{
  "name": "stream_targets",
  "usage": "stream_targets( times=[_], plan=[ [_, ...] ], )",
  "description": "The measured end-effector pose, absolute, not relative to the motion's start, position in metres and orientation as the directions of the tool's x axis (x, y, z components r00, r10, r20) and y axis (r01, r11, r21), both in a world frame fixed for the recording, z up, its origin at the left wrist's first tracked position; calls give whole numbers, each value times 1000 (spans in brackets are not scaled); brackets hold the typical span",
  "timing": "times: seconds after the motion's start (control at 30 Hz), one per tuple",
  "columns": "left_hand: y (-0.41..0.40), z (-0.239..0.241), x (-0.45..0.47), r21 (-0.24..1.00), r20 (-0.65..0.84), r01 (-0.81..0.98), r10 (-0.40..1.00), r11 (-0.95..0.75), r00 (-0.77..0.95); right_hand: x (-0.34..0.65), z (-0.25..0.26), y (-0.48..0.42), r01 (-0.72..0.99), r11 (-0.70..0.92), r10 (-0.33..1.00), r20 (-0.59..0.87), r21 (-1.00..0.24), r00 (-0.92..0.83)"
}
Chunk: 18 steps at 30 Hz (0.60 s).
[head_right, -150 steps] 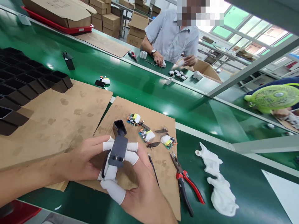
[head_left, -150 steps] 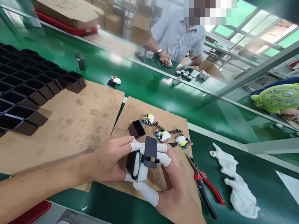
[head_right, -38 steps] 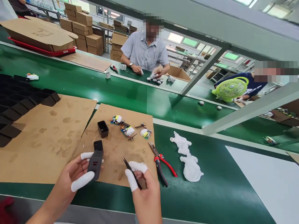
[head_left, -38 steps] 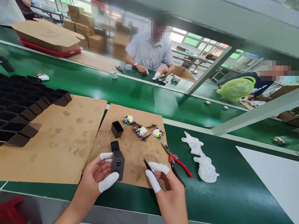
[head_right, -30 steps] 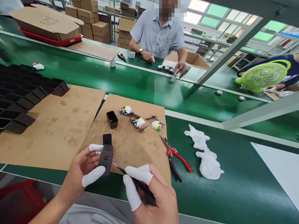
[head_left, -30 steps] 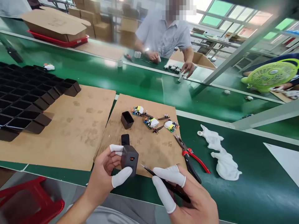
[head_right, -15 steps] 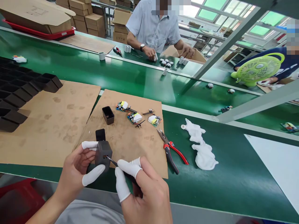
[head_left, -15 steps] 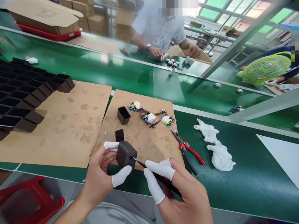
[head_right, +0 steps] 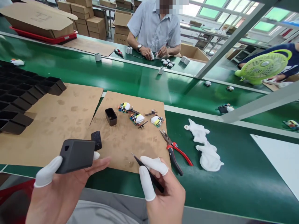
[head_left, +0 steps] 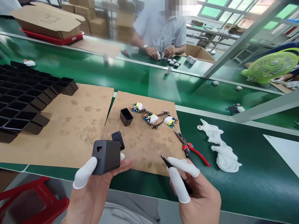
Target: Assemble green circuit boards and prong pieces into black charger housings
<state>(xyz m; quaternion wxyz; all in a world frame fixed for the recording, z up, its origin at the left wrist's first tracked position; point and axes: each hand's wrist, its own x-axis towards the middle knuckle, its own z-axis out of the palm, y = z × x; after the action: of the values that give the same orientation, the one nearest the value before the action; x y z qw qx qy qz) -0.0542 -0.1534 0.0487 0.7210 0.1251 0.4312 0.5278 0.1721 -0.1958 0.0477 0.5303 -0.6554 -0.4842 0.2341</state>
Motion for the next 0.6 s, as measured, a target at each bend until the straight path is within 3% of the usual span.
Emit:
stream_targets(
  times=[0.27,0.43,0.53,0.6],
  plan=[
    [-183,22,-79,753,-319,-566,938,336,134,154,32,-202,255,-23,912,84,-967,400],
    [-182,12,-79,747,-442,-443,868,496,226,133,25,-206,44,5,942,19,-999,335],
    [-178,14,-82,673,-501,-416,790,612,353,118,29,-206,42,10,938,24,-999,345],
    [-179,12,-84,649,-521,-437,782,623,341,111,33,-203,71,5,931,31,-997,365]
  ],
)
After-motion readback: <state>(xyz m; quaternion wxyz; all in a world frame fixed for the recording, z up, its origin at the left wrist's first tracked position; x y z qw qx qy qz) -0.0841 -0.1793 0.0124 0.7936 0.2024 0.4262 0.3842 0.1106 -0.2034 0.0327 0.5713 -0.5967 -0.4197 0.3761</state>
